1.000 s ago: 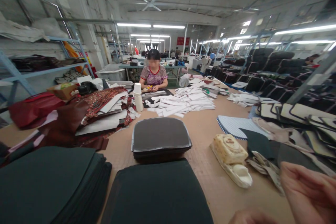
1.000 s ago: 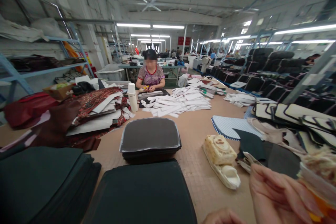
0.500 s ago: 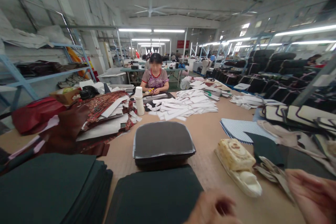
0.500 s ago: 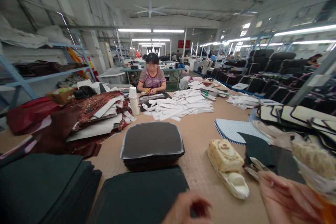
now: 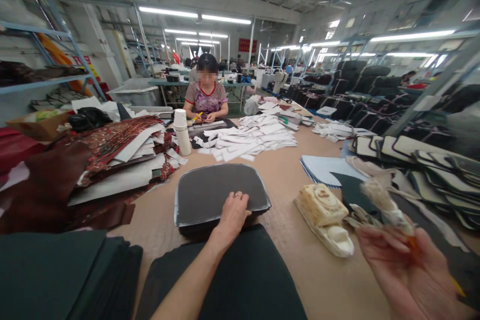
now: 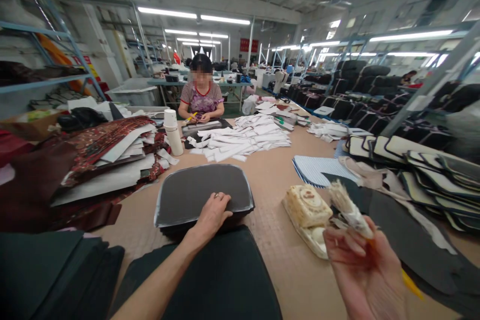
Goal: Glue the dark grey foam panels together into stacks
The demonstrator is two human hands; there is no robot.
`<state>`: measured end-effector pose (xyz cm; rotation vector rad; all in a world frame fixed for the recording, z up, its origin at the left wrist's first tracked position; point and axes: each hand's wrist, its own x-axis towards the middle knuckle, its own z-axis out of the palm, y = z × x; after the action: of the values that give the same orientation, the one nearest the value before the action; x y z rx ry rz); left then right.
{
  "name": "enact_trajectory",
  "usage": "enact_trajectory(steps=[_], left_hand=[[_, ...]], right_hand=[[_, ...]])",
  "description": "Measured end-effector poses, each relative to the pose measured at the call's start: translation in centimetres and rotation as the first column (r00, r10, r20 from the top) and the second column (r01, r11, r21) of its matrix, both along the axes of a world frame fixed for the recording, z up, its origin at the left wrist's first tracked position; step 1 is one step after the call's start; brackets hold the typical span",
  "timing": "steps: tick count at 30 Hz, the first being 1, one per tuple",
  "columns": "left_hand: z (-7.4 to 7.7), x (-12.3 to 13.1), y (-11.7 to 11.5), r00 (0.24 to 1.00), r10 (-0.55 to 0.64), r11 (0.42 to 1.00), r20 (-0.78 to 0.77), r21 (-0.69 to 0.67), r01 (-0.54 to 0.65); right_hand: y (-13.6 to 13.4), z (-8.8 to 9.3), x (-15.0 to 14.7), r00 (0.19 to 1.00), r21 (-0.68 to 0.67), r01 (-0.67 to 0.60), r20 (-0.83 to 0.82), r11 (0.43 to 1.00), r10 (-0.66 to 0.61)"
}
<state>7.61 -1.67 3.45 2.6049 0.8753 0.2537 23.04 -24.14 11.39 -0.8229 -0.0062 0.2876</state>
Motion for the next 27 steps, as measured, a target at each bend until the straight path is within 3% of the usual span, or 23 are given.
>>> enact_trajectory(steps=[2, 5, 8, 10, 12, 15, 18, 20, 23, 25, 27], left_hand=[[0.2, -0.2, 0.4, 1.000, -0.018, 1.000, 0.018, -0.013, 0.019], [0.2, -0.3, 1.0, 0.996, -0.001, 0.999, 0.084, -0.036, 0.004], [0.2, -0.5, 2.2, 0.978, 0.079, 0.995, 0.194, -0.071, -0.066], [0.7, -1.1, 3.4, 0.948, 0.140, 0.988, 0.287, -0.096, -0.117], [1.8, -2.2, 4.6, 0.906, 0.169, 0.985, 0.389, -0.100, -0.141], [4.1, -4.4, 5.8, 0.845, 0.157, 0.987, 0.511, -0.061, -0.147], [6.4, -6.6, 6.0, 0.808, 0.075, 0.987, 0.585, 0.074, -0.146], [7.7, -7.8, 5.6, 0.796, -0.010, 0.963, 0.605, 0.220, -0.156], [9.6, -9.4, 4.6, 0.796, -0.074, 0.898, 0.601, 0.387, -0.209], [10.9, -10.3, 3.9, 0.783, -0.087, 0.861, 0.616, 0.442, -0.252], [12.4, -11.1, 3.2, 0.753, -0.102, 0.835, 0.650, 0.467, -0.291]], right_hand=[[1.1, -0.2, -0.4, 0.991, 0.111, -0.019, -0.130, 0.994, 0.033], [2.5, -0.9, -0.8, 0.992, 0.151, -0.083, -0.083, 0.985, 0.097], [4.3, -2.0, -1.4, 0.983, 0.006, -0.109, 0.147, 0.994, 0.107], [6.1, -2.9, -1.4, 0.917, -0.149, -0.065, 0.380, 0.987, 0.118], [8.5, -3.4, -0.9, 0.771, -0.311, 0.021, 0.611, 0.950, 0.183], [13.0, -2.8, 0.5, 0.430, -0.454, 0.186, 0.835, 0.872, 0.343], [17.9, -0.4, 1.6, 0.005, -0.439, 0.321, 0.887, 0.839, 0.462], [20.6, 1.6, 1.9, -0.201, -0.430, 0.380, 0.826, 0.819, 0.526], [22.8, 3.9, 1.8, -0.356, -0.443, 0.390, 0.736, 0.807, 0.576], [22.9, 4.9, 1.3, -0.374, -0.494, 0.355, 0.703, 0.794, 0.605], [21.8, 5.5, 0.5, -0.338, -0.542, 0.302, 0.708, 0.784, 0.620]])
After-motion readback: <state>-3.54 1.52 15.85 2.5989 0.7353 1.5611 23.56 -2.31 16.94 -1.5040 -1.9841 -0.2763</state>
